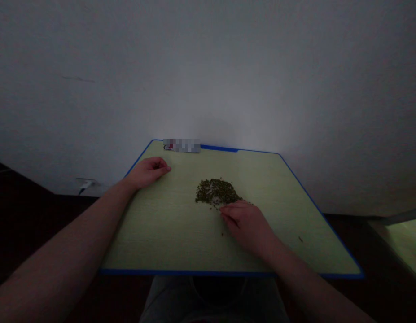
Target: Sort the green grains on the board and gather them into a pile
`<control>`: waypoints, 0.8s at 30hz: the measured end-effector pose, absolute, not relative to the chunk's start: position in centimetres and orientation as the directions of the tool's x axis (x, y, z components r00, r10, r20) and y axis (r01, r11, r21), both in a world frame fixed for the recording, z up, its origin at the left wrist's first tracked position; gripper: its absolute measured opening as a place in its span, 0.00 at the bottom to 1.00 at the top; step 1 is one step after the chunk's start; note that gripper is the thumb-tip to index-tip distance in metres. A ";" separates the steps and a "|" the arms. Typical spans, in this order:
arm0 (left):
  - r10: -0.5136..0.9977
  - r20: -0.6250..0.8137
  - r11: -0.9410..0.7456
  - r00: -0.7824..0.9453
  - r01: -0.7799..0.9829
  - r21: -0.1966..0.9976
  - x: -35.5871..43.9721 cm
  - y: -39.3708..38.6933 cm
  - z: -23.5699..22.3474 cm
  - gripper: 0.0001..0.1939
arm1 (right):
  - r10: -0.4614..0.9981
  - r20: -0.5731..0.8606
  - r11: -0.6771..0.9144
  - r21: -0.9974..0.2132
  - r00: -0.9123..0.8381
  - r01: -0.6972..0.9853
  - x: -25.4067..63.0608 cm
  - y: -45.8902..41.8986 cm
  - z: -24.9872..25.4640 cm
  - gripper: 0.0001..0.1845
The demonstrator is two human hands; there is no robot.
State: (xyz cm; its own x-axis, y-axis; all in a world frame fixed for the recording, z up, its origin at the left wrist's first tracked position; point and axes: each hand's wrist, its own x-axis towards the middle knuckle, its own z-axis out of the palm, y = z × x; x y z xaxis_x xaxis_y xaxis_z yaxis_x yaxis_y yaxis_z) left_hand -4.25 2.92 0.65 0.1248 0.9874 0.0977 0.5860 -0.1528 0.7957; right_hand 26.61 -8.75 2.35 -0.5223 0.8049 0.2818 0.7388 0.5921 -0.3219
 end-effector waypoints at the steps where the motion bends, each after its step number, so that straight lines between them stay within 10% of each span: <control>1: 0.987 0.101 -0.155 0.124 0.591 0.792 -4.3 3.0 0.6 0.14 | 0.817 0.269 0.576 -0.338 -0.510 0.744 26.6 -8.6 2.5 0.12; 24: 0.986 0.100 -0.158 0.132 0.579 0.800 -4.2 2.8 0.8 0.13 | 0.843 0.224 0.532 -0.472 -0.488 0.703 26.7 -7.1 2.6 0.12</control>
